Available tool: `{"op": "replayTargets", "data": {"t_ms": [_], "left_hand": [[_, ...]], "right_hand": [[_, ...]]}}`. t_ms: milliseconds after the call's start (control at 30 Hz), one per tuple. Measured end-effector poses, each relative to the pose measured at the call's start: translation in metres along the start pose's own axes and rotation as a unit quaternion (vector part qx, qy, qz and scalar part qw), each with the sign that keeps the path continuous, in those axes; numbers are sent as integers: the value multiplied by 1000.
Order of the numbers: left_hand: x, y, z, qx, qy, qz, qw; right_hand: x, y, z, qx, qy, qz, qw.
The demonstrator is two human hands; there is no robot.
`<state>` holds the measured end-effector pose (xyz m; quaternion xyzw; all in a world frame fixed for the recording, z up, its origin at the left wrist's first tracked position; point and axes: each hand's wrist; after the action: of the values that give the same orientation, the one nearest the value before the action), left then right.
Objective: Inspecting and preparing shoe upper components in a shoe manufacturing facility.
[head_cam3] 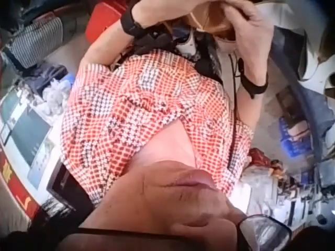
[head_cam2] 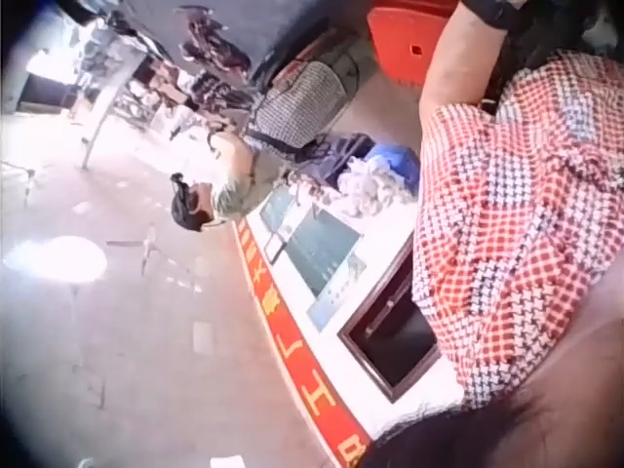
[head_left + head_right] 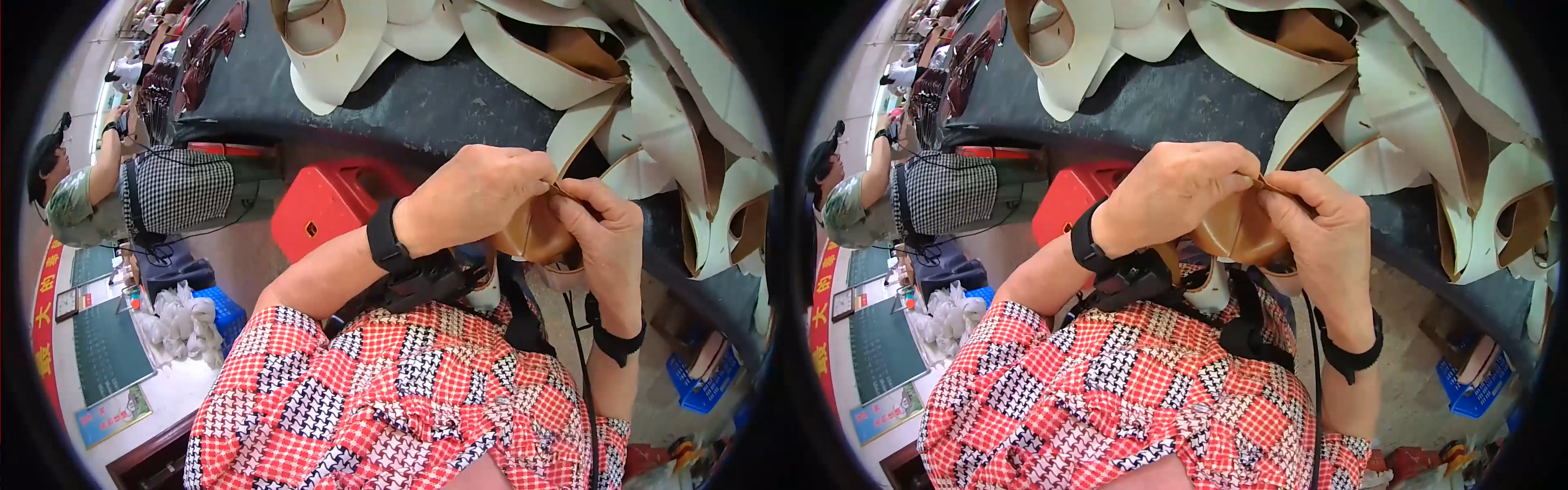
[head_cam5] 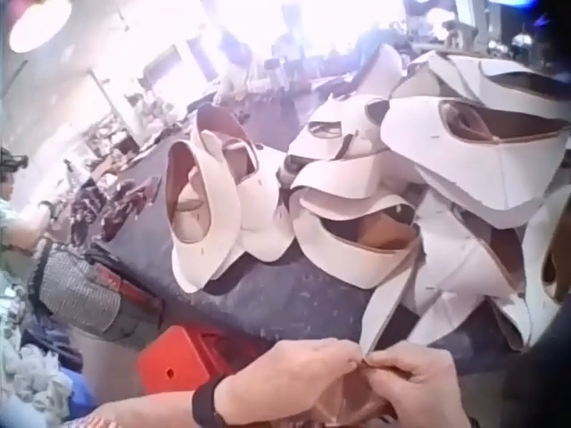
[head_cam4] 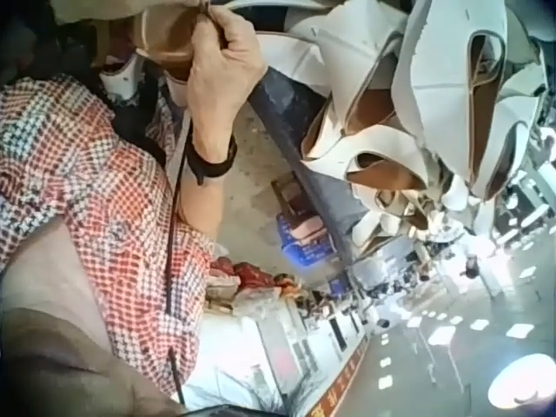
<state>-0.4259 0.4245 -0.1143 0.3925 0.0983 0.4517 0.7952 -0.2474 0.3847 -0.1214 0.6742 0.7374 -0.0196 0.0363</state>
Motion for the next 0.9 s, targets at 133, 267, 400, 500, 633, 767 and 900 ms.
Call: {"op": "replayTargets", "data": {"t_ms": [133, 267, 400, 500, 633, 767, 900], "left_hand": [[1, -1, 5, 6, 9, -9, 1000], [1, -4, 9, 9, 18, -9, 1000], [1, -8, 13, 11, 21, 8, 1000], [2, -9, 15, 13, 24, 8, 1000], [3, -11, 14, 23, 24, 6, 999], [3, -11, 15, 34, 27, 2, 999], [2, -11, 19, 55, 5, 4, 998]], "right_hand": [[2, 9, 1, -13, -18, -45, 999], [2, 13, 5, 33, -30, -55, 997], [3, 17, 4, 28, -36, -63, 997], [3, 18, 3, 27, -42, -66, 997], [2, 18, 0, 0, -39, -60, 997], [0, 17, 0, -8, -37, -55, 998], [-7, 13, -8, -136, 68, -7, 988]]}}
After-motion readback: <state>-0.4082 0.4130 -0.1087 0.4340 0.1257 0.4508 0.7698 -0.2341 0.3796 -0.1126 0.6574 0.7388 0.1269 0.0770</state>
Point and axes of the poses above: each hand's wrist, its own x-axis towards the middle knuckle, its own y-axis out of the back of the hand, z = x × y, and after that the axes turned 4 degrees about y, right-handed
